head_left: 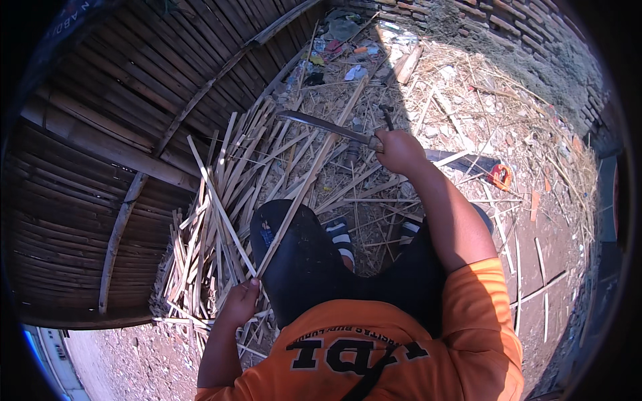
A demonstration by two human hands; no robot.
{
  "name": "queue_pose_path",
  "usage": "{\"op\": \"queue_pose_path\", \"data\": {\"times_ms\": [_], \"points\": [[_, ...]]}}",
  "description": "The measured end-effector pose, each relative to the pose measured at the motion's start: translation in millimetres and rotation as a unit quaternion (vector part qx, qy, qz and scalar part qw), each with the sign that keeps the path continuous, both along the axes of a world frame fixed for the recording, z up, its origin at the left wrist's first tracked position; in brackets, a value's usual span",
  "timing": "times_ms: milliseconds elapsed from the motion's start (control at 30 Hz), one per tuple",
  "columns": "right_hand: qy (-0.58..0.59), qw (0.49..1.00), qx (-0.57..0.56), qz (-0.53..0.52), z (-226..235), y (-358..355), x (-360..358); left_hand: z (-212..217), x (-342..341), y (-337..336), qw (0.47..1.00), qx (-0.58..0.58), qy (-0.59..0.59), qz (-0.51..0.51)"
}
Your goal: The person uses a machete to shave and smooth a strip of bamboo while holding it against a wooden post on the ground.
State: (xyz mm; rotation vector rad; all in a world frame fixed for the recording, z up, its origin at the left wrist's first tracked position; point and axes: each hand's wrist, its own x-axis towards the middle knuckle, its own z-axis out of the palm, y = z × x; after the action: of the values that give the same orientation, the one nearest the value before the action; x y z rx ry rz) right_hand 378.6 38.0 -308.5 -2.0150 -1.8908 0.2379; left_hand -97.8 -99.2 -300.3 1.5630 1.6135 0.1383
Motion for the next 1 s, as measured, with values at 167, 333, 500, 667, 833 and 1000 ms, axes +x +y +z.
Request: {"op": "queue_pose_path", "data": {"times_ms": [167,333,500,667,833,1000], "points": [[-0.043,0.989,-0.049,0.13,25.3,-18.6,-50.3,-21.6,-14.3,-6.8,0.994,-0.05,-0.082,0.045],[0.023,0.998,-0.031,0.044,-0.6,-3.1,-9.7,-24.0,-22.4,-17.7,0.999,0.029,0.016,-0.019],[0.039,0.998,-0.043,-0.023,8.1,0.7,12.1,-14.7,-30.3,-14.1,1.0,0.023,-0.01,-0.002],[-0.024,0.994,-0.021,0.109,29.4,-20.2,-39.8,-31.6,-35.1,-21.2,1.0,0.012,-0.024,0.006],[0.082,0.997,0.013,0.007,-3.4,-5.0,9.3,-57.9,-62.7,-28.6,0.995,0.094,-0.007,-0.037],[0.046,0.999,0.012,-0.014,-1.4,2.1,22.9,-23.0,-51.1,-29.6,0.998,-0.004,-0.06,0.019]]}}
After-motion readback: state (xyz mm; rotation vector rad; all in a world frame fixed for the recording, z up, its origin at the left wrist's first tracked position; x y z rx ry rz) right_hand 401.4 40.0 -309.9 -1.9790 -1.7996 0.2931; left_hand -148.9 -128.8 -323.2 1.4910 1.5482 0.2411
